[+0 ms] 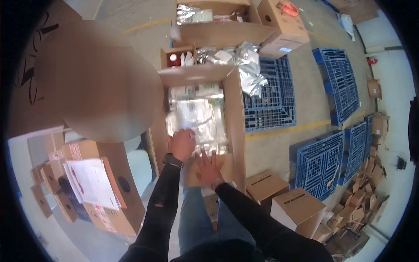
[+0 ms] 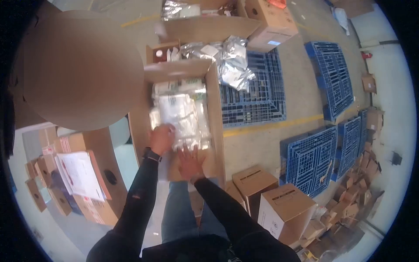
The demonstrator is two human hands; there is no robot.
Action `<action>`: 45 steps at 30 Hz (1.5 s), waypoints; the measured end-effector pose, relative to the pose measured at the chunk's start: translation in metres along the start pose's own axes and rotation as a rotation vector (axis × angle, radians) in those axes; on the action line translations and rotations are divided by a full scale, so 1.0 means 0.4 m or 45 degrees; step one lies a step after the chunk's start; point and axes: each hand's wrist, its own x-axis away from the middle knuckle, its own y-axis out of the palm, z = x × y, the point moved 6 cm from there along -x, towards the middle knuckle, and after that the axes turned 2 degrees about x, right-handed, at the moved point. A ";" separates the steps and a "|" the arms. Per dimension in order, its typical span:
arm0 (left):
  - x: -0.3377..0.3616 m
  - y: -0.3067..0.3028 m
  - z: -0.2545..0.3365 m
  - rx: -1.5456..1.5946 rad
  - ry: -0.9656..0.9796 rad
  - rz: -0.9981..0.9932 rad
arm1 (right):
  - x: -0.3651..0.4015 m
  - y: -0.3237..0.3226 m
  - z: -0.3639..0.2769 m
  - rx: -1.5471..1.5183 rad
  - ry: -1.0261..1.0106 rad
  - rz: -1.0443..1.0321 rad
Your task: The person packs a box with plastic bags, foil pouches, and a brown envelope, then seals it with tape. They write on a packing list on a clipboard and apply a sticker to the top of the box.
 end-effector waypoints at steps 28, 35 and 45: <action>-0.181 0.083 0.211 -0.222 0.096 0.236 | 0.257 -0.426 0.085 -0.868 -0.602 0.582; -0.293 0.073 0.154 -0.428 -0.122 0.441 | 0.284 -0.521 0.245 -0.859 -0.515 0.766; -0.288 0.081 0.159 -0.481 -0.182 0.325 | 0.237 -0.519 0.295 -0.726 -0.483 0.693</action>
